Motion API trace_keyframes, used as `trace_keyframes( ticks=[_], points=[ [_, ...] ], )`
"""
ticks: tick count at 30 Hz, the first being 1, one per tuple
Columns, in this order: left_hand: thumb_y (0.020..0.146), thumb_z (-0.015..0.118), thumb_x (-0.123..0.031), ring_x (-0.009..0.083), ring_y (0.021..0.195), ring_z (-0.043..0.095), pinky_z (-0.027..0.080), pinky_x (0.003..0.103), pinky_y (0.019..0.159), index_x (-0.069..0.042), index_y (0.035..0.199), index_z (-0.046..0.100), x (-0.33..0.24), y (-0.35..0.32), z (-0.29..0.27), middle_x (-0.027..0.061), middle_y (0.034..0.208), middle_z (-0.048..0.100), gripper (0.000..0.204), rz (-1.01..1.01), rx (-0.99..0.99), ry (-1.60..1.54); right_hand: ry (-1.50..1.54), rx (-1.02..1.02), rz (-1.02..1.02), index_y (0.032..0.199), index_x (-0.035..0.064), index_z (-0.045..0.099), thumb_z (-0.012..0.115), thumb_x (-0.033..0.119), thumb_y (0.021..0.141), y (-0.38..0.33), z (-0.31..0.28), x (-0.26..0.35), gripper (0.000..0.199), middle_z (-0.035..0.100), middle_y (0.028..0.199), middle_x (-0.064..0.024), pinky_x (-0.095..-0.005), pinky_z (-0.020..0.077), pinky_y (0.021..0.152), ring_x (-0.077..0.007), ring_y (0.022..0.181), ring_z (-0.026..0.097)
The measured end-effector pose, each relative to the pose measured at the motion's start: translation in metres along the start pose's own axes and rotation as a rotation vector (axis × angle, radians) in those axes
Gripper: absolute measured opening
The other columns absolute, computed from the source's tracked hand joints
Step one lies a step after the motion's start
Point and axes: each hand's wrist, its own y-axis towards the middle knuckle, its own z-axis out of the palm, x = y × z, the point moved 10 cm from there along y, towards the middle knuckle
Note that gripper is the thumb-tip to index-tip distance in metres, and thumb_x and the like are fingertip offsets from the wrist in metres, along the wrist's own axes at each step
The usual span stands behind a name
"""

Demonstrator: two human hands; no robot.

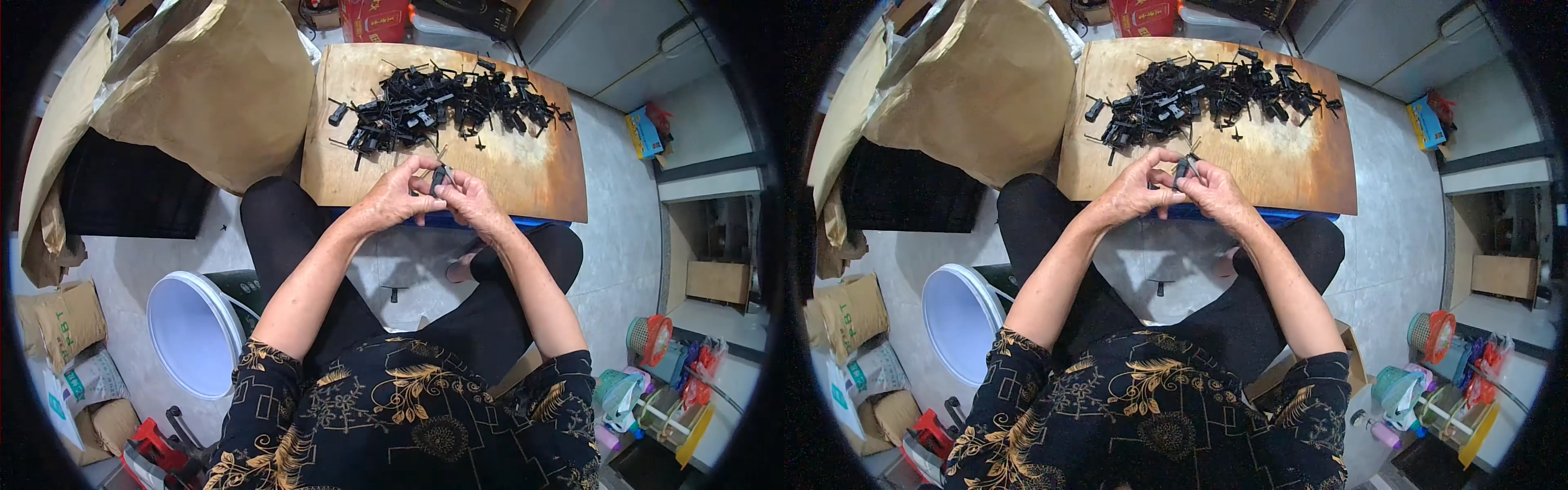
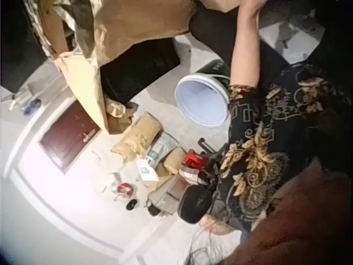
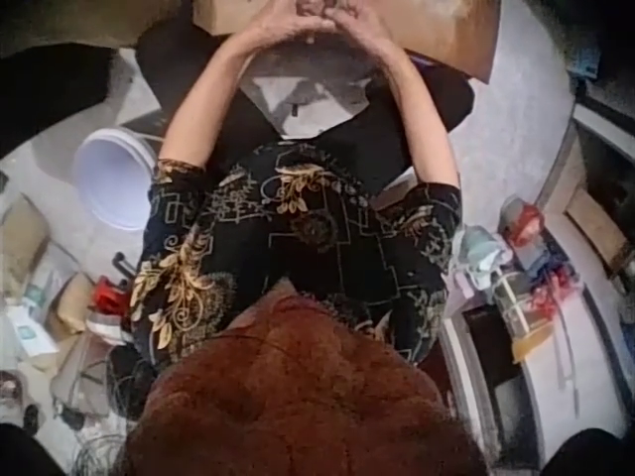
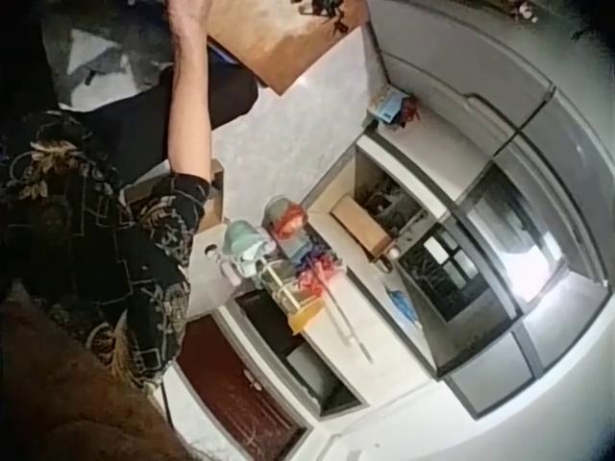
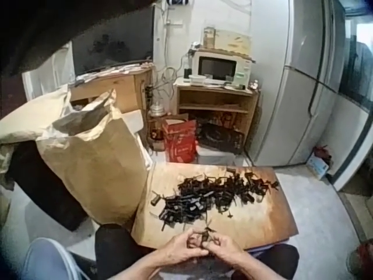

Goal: Assembling or inspecting small black components on a workbench.

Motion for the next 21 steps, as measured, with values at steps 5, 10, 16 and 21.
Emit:
trace_keyframes(
  ticks=[5,10,16,21],
  points=[
    [0.075,0.074,-0.017,0.0074,0.053,0.052,0.040,0.022,0.046,-0.003,0.114,0.047,0.004,0.001,-0.002,0.0018,0.069,0.055,0.049,-0.048,-0.001,-0.025,-0.110,0.001,-0.076,0.084,0.0097,0.052,0.057,0.024,0.086,-0.013,0.005,0.011,0.016,0.042,0.063,0.0076,-0.0179,0.0266,0.046,-0.0019,0.053,0.036],
    [0.077,0.071,-0.017,0.0052,0.052,0.051,0.033,0.017,0.041,-0.011,0.107,0.052,0.008,-0.002,-0.006,-0.0028,0.068,0.052,0.037,-0.104,-0.037,-0.096,-0.175,0.033,-0.116,0.090,0.0060,0.055,0.054,0.026,0.089,-0.018,0.011,0.021,0.021,0.044,0.068,0.0059,-0.0196,0.0332,0.052,-0.0040,0.060,0.039],
    [0.081,0.066,-0.014,0.0052,0.052,0.052,0.033,0.016,0.041,-0.010,0.109,0.054,0.013,-0.002,-0.020,-0.0025,0.068,0.053,0.030,-0.078,-0.173,-0.160,0.042,0.005,-0.140,0.115,0.0082,0.048,0.042,0.036,0.095,-0.016,0.014,0.017,0.035,0.043,0.064,0.0048,-0.0178,0.0258,0.042,-0.0030,0.049,0.034],
    [0.083,0.063,-0.013,0.0060,0.055,0.054,0.037,0.017,0.043,-0.009,0.107,0.058,0.006,-0.002,-0.023,-0.0011,0.069,0.054,0.025,-0.020,-0.262,-0.033,0.036,-0.039,-0.094,0.128,0.0077,0.040,0.040,0.037,0.096,-0.010,0.018,0.010,0.044,0.043,0.062,0.0041,-0.0177,0.0269,0.041,-0.0032,0.048,0.034]
  ],
)
